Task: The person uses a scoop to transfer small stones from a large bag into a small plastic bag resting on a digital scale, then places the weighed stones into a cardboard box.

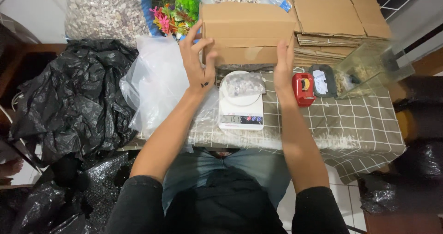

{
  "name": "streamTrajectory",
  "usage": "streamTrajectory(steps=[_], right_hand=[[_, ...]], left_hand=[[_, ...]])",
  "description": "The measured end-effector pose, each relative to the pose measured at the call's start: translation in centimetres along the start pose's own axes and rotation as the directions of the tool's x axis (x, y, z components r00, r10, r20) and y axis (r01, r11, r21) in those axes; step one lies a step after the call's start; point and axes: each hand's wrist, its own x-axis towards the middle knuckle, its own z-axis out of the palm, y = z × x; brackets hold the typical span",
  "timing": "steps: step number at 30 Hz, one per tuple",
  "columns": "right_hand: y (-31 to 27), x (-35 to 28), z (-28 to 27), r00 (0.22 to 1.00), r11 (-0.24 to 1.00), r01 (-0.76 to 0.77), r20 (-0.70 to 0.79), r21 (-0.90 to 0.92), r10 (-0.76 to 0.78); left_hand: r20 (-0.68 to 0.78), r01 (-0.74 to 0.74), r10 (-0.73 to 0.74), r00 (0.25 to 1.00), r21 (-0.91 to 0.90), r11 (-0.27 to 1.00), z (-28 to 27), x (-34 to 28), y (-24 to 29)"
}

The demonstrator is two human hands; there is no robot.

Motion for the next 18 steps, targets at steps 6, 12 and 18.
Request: streamTrajectory(steps=[6,12,18], right_hand=[[-1.1,-0.2,0.3,0.986,0.987,0.152,0.080,-0.055,-0.147],[0.2,-0.1,0.7,0.978,0.967,0.207,0.021,-0.146,-0.206],[0.5,0.1,0.5,0.961,0.944,0.256,-0.050,-0.208,-0.271]], left_hand=[[-0.043,0.169,-0.171,0.984,-0.049,0.984,0.1,-0.1,1.1],[0.168,0.467,-0.437,0.884,-0.236,0.852,0.4,-0.2,-0.6],[0.116,0.428,-0.413,0.903,-0.173,0.887,0.4,-1.1,-1.5]])
